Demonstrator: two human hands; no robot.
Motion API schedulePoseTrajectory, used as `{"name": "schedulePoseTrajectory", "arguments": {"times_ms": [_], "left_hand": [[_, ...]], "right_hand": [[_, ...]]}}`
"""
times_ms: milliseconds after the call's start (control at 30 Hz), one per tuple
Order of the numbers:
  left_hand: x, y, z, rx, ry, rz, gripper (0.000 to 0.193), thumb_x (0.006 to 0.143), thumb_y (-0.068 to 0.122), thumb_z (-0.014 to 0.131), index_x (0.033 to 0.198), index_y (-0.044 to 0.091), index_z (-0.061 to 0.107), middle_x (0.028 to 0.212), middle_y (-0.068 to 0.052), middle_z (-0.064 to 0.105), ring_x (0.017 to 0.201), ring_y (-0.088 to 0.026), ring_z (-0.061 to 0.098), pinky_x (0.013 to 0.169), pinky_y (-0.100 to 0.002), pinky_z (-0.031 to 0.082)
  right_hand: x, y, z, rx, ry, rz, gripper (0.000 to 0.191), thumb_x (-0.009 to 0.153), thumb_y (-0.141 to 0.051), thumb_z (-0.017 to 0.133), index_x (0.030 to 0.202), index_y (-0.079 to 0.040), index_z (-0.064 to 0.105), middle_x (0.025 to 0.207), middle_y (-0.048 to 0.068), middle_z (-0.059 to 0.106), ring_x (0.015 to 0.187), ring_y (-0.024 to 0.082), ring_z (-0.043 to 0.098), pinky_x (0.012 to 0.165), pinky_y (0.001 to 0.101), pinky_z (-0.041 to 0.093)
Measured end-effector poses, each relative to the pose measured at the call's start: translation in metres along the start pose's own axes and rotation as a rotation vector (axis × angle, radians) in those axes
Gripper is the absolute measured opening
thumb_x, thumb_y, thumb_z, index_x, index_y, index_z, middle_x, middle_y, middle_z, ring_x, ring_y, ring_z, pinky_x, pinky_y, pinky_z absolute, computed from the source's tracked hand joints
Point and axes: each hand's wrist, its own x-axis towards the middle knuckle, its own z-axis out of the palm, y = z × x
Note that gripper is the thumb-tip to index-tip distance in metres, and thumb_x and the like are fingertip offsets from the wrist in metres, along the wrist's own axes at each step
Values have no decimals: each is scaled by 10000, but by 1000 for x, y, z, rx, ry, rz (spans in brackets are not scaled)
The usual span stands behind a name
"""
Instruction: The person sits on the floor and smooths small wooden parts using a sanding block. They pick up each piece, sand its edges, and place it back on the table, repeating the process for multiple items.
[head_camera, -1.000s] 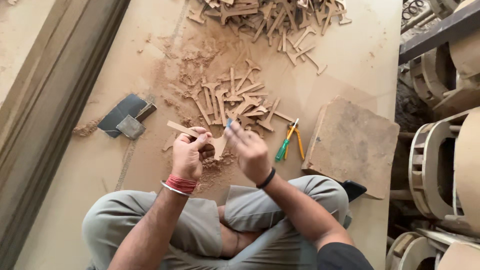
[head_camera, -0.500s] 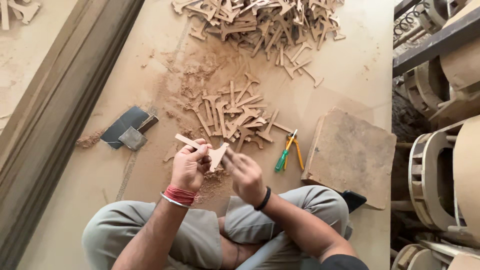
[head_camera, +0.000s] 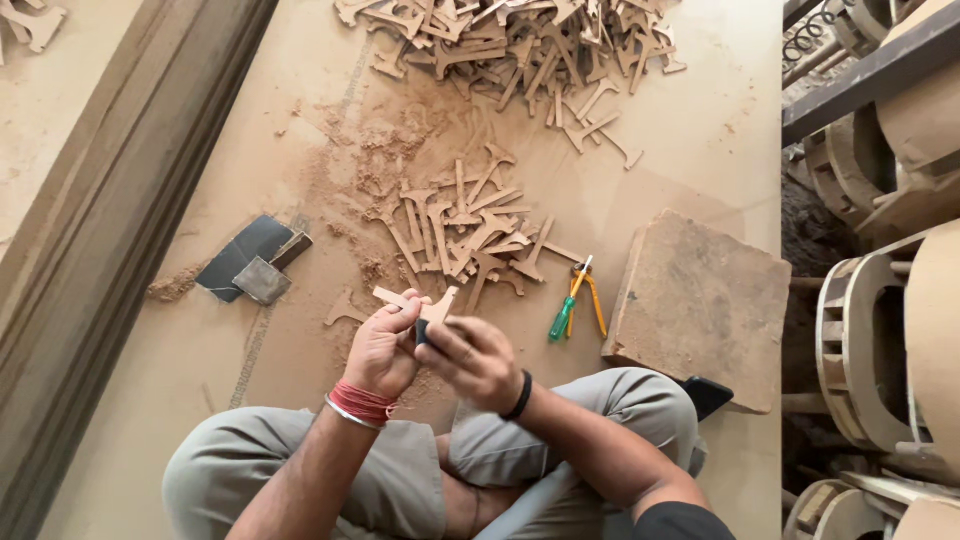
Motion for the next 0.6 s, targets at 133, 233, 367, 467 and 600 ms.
{"name": "schedulePoseTrajectory", "arguments": {"times_ms": [133,233,367,467,600], "left_hand": [[-6,-2,7,-31,-159,-15,171,1004,72,644,1167,37,608,998,-57,709,795,-141,679,736,-296,579],[-8,-2,10,-22,-110,-20,156,993,69,630,1146,41,616,992,-49,704,815,-144,691,768,-294,588],[-9,-1,7,-27,-48,-53,145,971,92,598,1109,48,617,999,-63,710,839,-145,707,771,-279,587],[-10,-4,5,-97,-196,-49,104,1038,74,640,1132,33,624,1006,-59,699,829,-144,688,774,-290,580],[-11,-5,9,-36,-141,-65,142,965,93,649,1103,65,639,986,-54,726,761,-142,683,709,-295,573]], "right_hand": [[0,7,2,-104,87,209,287,869,2,775,1155,2,750,1300,187,693,1074,336,697,908,423,588],[-1,7,1,-74,85,162,374,797,82,670,1151,4,760,1264,188,692,1082,349,716,932,448,605],[-3,4,0,9,55,31,323,808,21,718,1126,-18,754,1232,150,695,1083,341,698,942,440,601],[-4,7,2,-73,110,190,297,844,39,730,1139,22,751,1229,163,701,1084,335,710,944,428,596],[-5,10,4,-23,124,103,288,840,22,701,1123,22,756,1240,160,709,1077,351,723,937,436,608]]}}
